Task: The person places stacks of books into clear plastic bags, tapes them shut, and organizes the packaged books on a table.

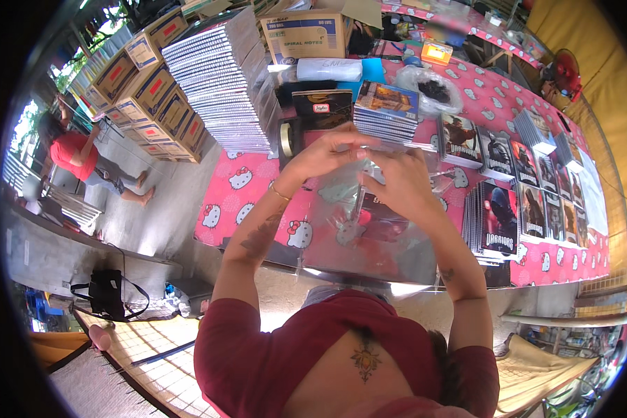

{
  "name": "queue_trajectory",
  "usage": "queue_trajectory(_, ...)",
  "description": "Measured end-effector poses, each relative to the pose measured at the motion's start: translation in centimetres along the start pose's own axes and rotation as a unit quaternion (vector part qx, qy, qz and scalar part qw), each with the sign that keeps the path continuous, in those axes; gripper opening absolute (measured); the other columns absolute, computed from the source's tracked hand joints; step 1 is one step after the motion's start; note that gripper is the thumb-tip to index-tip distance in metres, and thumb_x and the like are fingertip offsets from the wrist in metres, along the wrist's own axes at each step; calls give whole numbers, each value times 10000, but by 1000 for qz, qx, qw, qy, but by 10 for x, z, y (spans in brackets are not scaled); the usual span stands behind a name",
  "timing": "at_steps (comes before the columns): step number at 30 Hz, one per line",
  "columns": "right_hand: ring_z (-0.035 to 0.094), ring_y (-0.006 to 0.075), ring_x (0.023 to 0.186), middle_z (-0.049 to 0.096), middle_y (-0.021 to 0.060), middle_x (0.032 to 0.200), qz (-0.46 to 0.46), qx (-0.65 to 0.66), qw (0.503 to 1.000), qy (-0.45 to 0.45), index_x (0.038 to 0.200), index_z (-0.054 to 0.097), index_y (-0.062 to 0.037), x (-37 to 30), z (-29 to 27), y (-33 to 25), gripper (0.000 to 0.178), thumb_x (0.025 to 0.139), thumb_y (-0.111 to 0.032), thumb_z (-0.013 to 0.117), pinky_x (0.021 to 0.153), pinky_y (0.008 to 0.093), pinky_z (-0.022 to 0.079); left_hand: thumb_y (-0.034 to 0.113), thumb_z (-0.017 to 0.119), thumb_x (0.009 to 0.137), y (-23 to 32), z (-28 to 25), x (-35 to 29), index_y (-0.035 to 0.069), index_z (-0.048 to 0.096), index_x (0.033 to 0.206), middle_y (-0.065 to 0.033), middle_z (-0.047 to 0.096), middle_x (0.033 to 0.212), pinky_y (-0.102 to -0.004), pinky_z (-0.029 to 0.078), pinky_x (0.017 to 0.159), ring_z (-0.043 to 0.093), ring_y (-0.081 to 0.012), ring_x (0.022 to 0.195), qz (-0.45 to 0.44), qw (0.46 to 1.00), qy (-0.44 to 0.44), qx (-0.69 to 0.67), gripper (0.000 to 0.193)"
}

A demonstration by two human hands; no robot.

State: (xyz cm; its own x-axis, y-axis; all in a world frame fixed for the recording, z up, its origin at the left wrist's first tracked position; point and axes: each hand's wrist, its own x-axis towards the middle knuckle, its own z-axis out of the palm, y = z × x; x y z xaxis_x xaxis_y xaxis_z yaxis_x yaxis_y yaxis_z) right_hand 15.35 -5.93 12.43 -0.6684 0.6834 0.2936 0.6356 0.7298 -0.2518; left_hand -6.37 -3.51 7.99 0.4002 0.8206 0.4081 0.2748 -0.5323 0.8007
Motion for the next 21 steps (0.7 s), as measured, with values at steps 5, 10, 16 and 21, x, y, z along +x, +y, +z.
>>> queue_trajectory(5,583,279,1043,631,139,1153,-124,-39,974,187,1074,660,-68,-44,-14,41,454,702,-270,822,982,459,385,69,735,840,8,-2,0,126,769,960,-70,528,1270,-361,391,985,457,-209,1214,68,994,25,77,137)
queue_trajectory(10,538,276,1101,589,67,1171,103,291,927,214,1102,635,-127,-108,22,117,587,603,-305,886,990,426,367,89,738,832,8,10,10,151,771,942,-105,414,1478,-420,269,1107,311,-261,1397,79,986,9,149,130)
queue_trajectory(16,536,273,1106,594,60,1172,-75,142,980,120,1174,649,-135,-90,39,108,650,591,-290,890,945,413,376,103,745,826,6,24,21,164,774,936,-116,376,1511,-438,211,1139,279,-275,1415,70,987,4,146,129)
queue_trajectory(21,499,281,1205,558,61,1321,-46,122,990,44,1197,671,-156,-92,44,110,648,595,-294,867,1011,455,353,129,764,799,13,22,8,189,781,927,-121,382,1513,-429,217,1137,288,-290,1412,48,994,13,102,143)
